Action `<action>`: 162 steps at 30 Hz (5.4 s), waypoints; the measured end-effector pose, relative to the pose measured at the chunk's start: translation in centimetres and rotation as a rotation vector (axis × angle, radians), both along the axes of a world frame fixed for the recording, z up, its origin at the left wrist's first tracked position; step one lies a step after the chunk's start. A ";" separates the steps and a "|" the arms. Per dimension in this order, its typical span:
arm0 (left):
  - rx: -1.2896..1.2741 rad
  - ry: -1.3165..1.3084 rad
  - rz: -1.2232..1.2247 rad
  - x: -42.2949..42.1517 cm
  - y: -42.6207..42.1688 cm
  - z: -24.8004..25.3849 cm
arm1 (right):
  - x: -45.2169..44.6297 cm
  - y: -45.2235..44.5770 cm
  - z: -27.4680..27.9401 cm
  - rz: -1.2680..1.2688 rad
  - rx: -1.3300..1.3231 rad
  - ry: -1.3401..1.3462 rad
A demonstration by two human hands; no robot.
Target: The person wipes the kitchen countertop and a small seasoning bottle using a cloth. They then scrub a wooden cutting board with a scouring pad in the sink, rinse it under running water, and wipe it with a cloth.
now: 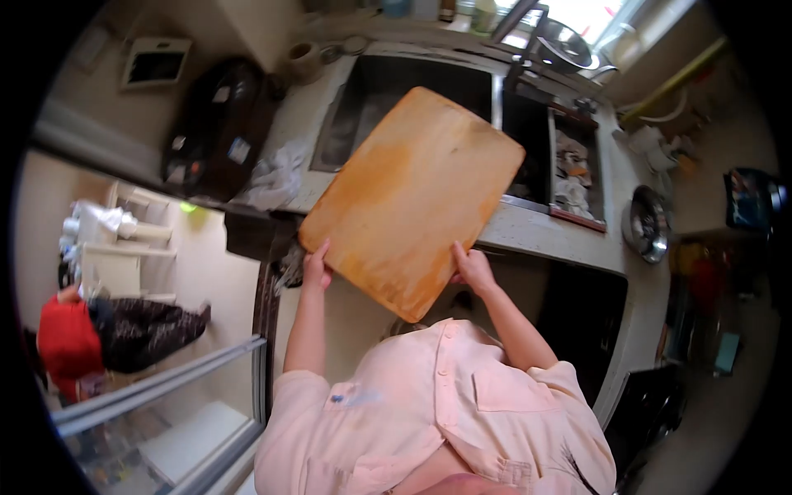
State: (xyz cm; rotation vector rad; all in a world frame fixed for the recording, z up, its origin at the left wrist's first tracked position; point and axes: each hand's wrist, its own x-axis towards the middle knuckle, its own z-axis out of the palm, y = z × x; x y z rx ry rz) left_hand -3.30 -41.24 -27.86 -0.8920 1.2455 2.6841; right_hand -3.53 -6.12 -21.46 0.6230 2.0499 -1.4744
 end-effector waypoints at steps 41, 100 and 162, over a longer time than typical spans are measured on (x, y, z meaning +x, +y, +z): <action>-0.498 -0.379 0.408 0.8 12.5 3.7 | -18.2 31.1 7.7 -0.236 0.136 0.584; -0.602 -0.226 0.449 -1.6 14.3 4.0 | -24.6 -14.2 -0.6 0.934 0.448 1.483; -0.651 -0.278 0.417 -0.7 13.0 1.1 | -11.2 59.8 -4.6 -0.297 1.371 0.124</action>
